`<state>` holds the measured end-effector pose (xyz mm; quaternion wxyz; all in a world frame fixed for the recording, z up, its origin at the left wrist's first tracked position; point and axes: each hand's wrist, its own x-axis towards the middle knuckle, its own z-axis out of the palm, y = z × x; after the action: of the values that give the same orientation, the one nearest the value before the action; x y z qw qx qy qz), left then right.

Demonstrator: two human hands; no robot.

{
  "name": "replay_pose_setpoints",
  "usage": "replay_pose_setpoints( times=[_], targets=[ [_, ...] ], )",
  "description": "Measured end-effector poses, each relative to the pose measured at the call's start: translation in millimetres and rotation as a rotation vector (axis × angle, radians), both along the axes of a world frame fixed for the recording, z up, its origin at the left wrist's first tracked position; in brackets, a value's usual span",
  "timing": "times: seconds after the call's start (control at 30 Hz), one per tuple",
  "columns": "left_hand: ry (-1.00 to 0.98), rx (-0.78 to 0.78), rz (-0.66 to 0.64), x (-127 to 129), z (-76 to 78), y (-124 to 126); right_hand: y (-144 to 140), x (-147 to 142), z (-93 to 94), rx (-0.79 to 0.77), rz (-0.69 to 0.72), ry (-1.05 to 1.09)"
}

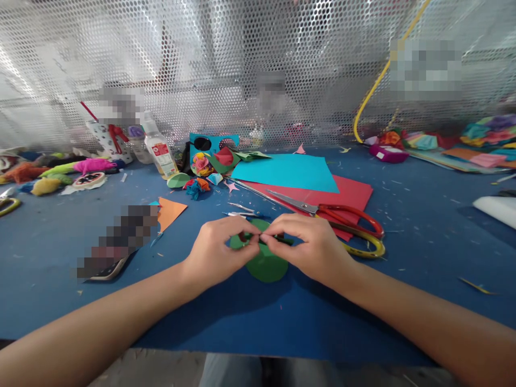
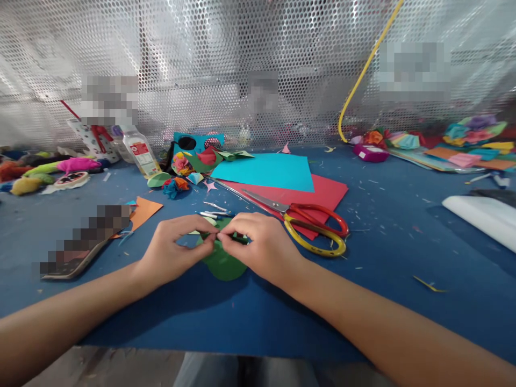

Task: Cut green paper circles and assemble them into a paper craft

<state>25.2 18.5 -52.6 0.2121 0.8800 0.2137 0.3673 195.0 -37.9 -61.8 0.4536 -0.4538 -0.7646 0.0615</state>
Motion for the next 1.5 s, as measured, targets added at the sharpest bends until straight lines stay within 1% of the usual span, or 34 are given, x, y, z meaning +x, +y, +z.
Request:
replay_pose_setpoints(
  times=[0.07, 0.17, 0.27, 0.4, 0.43, 0.47, 0.57, 0.6, 0.63, 0.7, 0.77, 0.87, 0.97, 1.07, 1.13, 1.2, 1.33, 1.43, 1.5],
  targets=[
    [0.020, 0.001, 0.030, -0.1, 1.0, -3.6, -1.6, -2.1, 0.3, -0.008, 0.010, -0.017],
    [0.043, -0.047, 0.093, 0.0, 2.7, -5.3, -3.9, -4.1, 2.7, -0.037, 0.030, 0.000],
    [0.022, -0.137, 0.141, -0.6, 2.8, 2.6, -6.1, -3.4, 6.8, -0.076, 0.019, 0.067],
    [-0.078, -0.248, 0.277, -2.8, 2.8, 17.6, -7.5, 0.0, 10.2, -0.121, -0.028, 0.155],
    [-0.097, -0.258, 0.272, -3.2, 3.2, 18.8, -7.2, 0.6, 10.0, -0.126, -0.035, 0.160],
    [-0.101, -0.256, 0.223, -3.2, 3.6, 18.5, -6.6, 0.9, 9.4, -0.127, -0.036, 0.159],
    [-0.047, -0.173, -0.021, -1.8, 3.9, 11.2, -3.9, 0.8, 6.1, -0.122, -0.007, 0.134],
    [-0.039, -0.133, -0.051, -1.2, 3.6, 8.2, -3.1, 0.8, 5.2, -0.114, 0.000, 0.130],
    [-0.044, -0.098, -0.045, -0.6, 3.1, 5.6, -2.5, 0.8, 4.5, -0.101, 0.001, 0.130],
    [-0.072, -0.053, 0.024, 0.1, 2.2, 2.4, -2.1, 1.3, 4.0, -0.073, -0.021, 0.138],
    [-0.080, -0.021, 0.061, -0.1, 1.7, 1.5, -2.3, 2.3, 4.2, -0.039, -0.051, 0.132],
    [-0.050, 0.020, 0.034, -1.1, 1.5, 0.8, -2.5, 3.1, 4.5, 0.037, -0.060, 0.043],
    [-0.024, 0.049, -0.013, -2.1, 0.8, -1.8, -2.6, 1.9, 4.3, 0.140, -0.072, -0.122],
    [-0.001, 0.115, -0.039, -2.2, -0.5, -5.0, -3.4, 0.2, 3.9, 0.237, -0.096, -0.264],
    [0.022, 0.154, -0.049, -1.6, -1.7, -5.8, -3.6, -0.4, 3.6, 0.265, -0.110, -0.333],
    [0.027, 0.176, -0.052, -0.7, -3.1, -5.1, -3.1, -0.6, 3.1, 0.255, -0.137, -0.379],
    [0.008, 0.182, -0.048, 0.6, -5.9, -1.2, -0.3, 0.3, 2.6, 0.219, -0.185, -0.416],
    [-0.015, 0.098, -0.021, 0.3, -5.5, 0.8, 3.0, 5.2, 3.3, 0.218, -0.220, -0.416],
    [-0.047, 0.023, 0.024, -0.3, -3.4, 1.3, 6.5, 12.4, 4.2, 0.225, -0.271, -0.397]
  ],
)
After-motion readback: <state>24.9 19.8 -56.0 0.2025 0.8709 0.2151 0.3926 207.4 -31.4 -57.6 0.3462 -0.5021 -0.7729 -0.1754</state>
